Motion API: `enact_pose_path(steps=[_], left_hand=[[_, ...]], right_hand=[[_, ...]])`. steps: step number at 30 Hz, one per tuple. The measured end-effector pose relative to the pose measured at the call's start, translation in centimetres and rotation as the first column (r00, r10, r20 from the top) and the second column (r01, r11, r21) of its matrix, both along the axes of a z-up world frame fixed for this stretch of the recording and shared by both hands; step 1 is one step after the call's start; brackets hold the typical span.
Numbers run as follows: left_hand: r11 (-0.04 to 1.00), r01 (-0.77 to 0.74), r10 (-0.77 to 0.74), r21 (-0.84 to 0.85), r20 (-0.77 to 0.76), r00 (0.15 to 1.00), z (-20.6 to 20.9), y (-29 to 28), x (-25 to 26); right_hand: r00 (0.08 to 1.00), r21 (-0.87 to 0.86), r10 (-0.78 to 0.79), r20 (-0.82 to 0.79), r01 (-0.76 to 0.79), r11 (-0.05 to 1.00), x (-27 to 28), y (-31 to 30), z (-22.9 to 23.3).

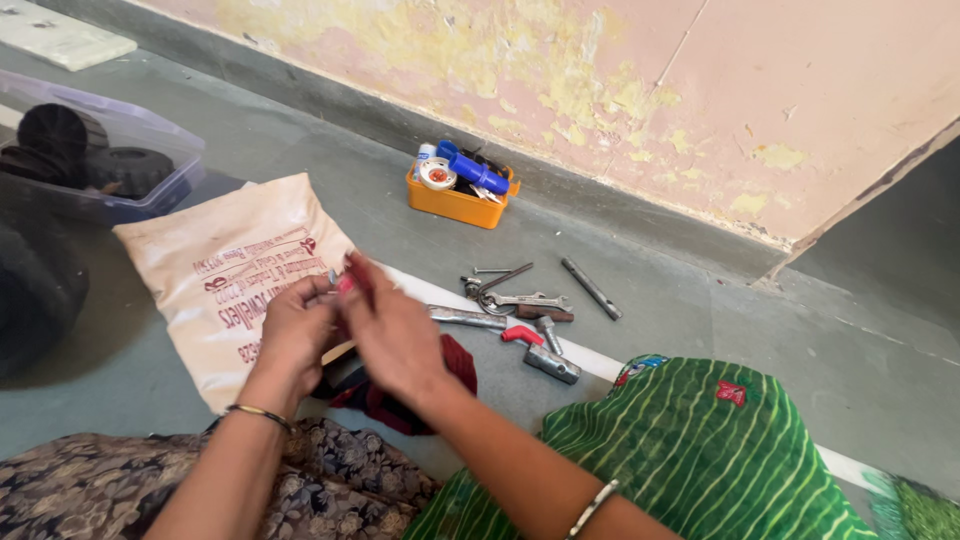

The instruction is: The person sits on the floor and wipes a beige canvas bag with a dark red cloth. They then pick up several metal tools from the floor, including a wrench and a socket, and wipe each one individually with the cloth before placing them back down.

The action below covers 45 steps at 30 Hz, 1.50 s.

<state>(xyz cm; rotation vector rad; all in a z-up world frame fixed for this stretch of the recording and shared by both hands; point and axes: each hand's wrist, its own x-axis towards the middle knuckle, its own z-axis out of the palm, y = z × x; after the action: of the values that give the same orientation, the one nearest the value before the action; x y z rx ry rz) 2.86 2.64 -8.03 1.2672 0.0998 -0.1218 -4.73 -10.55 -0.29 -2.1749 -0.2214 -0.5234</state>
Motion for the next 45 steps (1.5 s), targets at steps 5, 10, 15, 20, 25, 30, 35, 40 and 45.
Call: enact_pose_path(steps=[5, 10, 15, 20, 25, 30, 35, 40, 45], left_hand=[[0.999, -0.051, 0.051, 0.003, 0.068, 0.996, 0.1, -0.3, -0.1], [0.988, -0.152, 0.152, -0.008, 0.03, 0.988, 1.2, 1.0, 0.4], [0.943, -0.325, 0.323, -0.074, -0.037, 0.946, 0.3, 1.8, 1.4], [0.876, -0.454, 0.448, -0.164, -0.079, 0.891, 0.8, 5.0, 2.6], [0.997, 0.004, -0.001, -0.071, 0.03, 1.0, 1.7, 1.1, 0.3], [0.992, 0.063, -0.059, -0.11, 0.035, 0.998, 2.2, -1.3, -1.4], [0.993, 0.035, -0.037, -0.109, -0.014, 0.999, 3.2, -0.2, -0.7], [0.991, -0.048, 0.043, 0.124, 0.036, 0.998, 3.1, 0.1, -0.6], [0.968, -0.251, 0.25, 0.024, 0.027, 0.968, 1.7, 1.1, 0.4]], right_hand=[[0.974, -0.147, 0.012, -0.228, -0.046, 0.988, 0.0, -0.1, -0.7], [0.91, -0.307, -0.097, -0.404, -0.034, 0.951, 0.1, 0.6, 0.1], [0.88, -0.36, -0.097, -0.465, -0.088, 0.929, 0.4, 1.0, 0.9], [0.921, -0.016, -0.137, -0.364, 0.141, 0.99, 0.2, -0.3, 1.0], [0.996, 0.15, 0.029, -0.079, -0.017, 0.989, 0.3, -0.1, 0.5], [0.997, -0.011, 0.027, -0.072, -0.028, 1.0, 0.3, 0.3, -1.6], [0.97, 0.074, 0.026, -0.243, -0.008, 0.997, 1.4, -0.4, -1.4], [0.877, -0.112, -0.026, -0.479, -0.032, 0.993, 1.6, 0.2, -0.2], [0.89, -0.208, -0.008, -0.457, -0.098, 0.973, 1.2, 0.2, 0.7]])
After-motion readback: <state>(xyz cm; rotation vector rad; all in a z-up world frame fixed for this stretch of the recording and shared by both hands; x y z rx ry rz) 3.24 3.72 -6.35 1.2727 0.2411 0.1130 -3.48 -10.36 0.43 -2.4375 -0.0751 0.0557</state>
